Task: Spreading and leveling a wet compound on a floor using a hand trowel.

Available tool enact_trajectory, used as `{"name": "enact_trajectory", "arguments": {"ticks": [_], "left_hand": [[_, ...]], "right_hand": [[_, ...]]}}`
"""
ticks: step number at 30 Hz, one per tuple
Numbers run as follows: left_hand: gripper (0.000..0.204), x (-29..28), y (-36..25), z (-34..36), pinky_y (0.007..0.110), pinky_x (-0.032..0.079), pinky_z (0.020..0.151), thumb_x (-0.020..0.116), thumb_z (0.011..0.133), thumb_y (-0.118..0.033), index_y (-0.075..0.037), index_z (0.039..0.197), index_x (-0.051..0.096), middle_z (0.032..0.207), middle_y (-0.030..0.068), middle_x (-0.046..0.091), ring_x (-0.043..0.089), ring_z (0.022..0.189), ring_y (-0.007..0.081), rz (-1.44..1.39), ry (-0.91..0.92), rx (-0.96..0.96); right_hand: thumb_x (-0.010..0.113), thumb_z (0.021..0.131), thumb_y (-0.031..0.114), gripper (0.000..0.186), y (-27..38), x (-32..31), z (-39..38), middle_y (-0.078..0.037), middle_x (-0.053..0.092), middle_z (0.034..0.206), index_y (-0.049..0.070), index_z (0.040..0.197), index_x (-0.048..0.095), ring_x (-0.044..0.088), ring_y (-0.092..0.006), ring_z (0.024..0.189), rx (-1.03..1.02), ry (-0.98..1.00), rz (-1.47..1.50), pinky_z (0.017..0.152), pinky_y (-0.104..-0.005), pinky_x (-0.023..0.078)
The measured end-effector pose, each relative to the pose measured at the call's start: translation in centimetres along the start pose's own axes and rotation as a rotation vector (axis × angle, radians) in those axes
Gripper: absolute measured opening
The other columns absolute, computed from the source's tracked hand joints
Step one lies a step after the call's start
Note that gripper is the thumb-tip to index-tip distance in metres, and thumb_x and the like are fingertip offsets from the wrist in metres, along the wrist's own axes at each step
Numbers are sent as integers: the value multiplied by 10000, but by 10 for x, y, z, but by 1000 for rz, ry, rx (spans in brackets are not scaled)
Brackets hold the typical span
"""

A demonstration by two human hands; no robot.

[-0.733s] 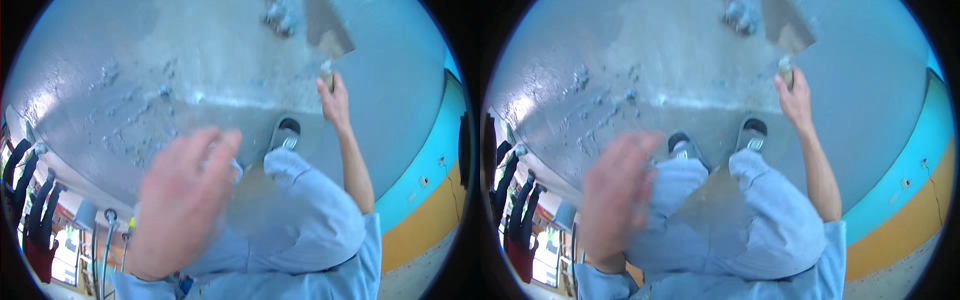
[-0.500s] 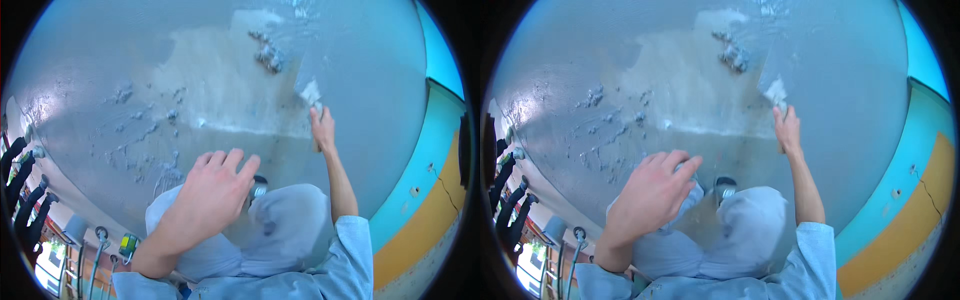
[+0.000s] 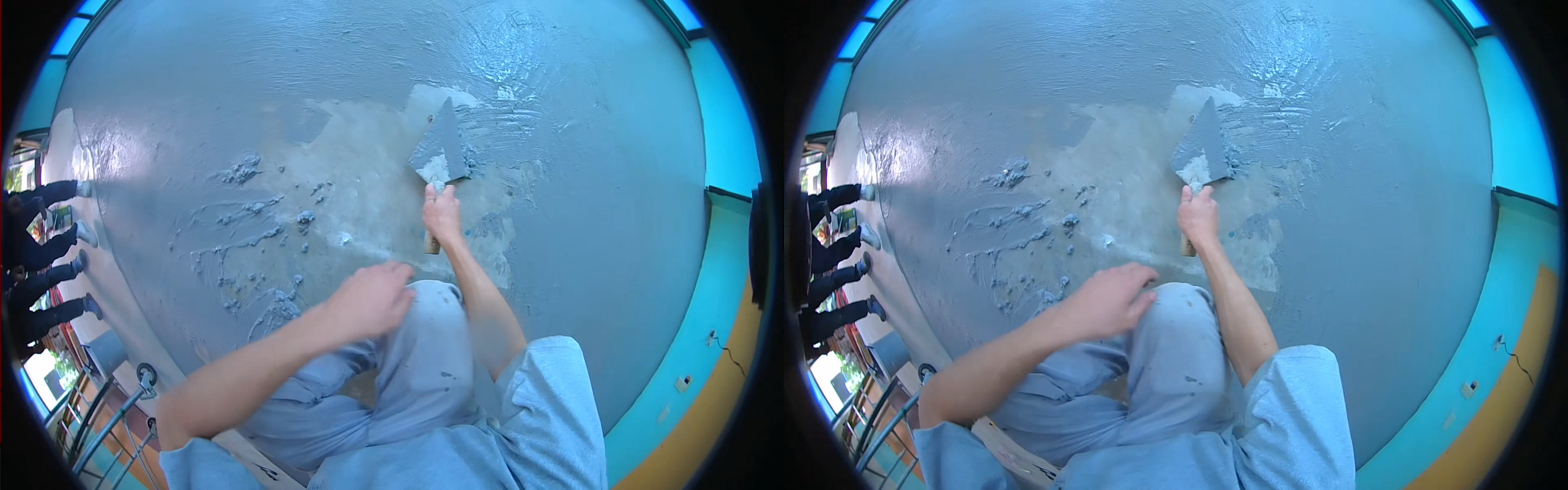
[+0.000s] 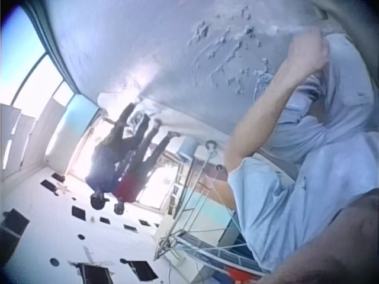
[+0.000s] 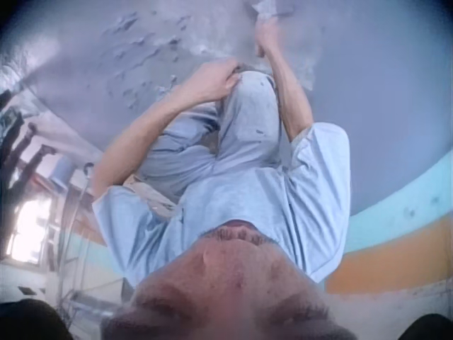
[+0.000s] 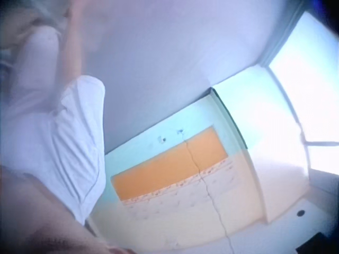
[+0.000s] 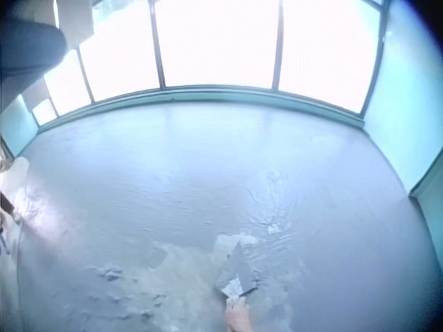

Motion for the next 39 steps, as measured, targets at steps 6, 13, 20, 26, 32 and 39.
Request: {"name": "enact_trajectory", "arguments": {"ticks": [6, 13, 20, 26, 32, 39], "left_hand": [[259, 3, 94, 29, 446, 450, 775, 508, 830, -198, 8, 986, 525, 934, 222, 572, 563, 879, 380, 212, -134, -281], [249, -6, 9, 16, 421, 461, 737, 508, 829, -184, -8, 1005, 520, 896, 161, 558, 561, 865, 342, 358, -183, 106], [245, -15, -86, -7, 422, 449, 730, 533, 809, -146, -40, 1029, 513, 917, 103, 550, 560, 880, 295, 82, -173, 523], [243, -2, -106, -11, 417, 438, 738, 548, 779, -115, -36, 1005, 509, 910, 118, 537, 554, 849, 302, 183, -146, 637], [233, -18, 29, 53, 447, 439, 747, 510, 821, -178, 10, 958, 517, 905, 197, 540, 537, 856, 373, 55, -386, 140], [347, 68, 119, 55, 435, 440, 805, 498, 848, -245, 18, 1074, 505, 960, 227, 552, 549, 915, 386, -47, -287, -72]], "right_hand": [[442, 880, 378, 482, 6, 93, -55, -321, 572, 917, -62, 1069, 387, 551, -475, 884, -37, 225, -51, 771, -516, 445], [464, 859, 321, 397, -34, 94, -91, -309, 583, 870, -40, 1022, 434, 557, -461, 876, -343, 449, -62, 733, -520, 440], [447, 879, 324, 395, -37, -47, -40, -264, 595, 746, -61, 957, 485, 603, -394, 654, 56, 30, 76, 619, -475, 463], [443, 882, 352, 438, -17, -10, 12, -227, 599, 707, -78, 902, 519, 598, -334, 526, 228, 159, 370, 610, -445, 480], [459, 869, 371, 441, -33, 33, 31, -290, 597, 821, -62, 937, 512, 592, -437, 753, -289, 41, -170, 698, -522, 461], [484, 858, 373, 408, 5, 41, -22, -268, 604, 829, -13, 983, 451, 595, -443, 795, -283, 133, -523, 705, -530, 470]]}}
Point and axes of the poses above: each hand's wrist, its own z-axis towards the middle knuckle, its own x-axis out of the palm, y = z × x, the point moved 7 cm from there along z, towards the middle knuckle
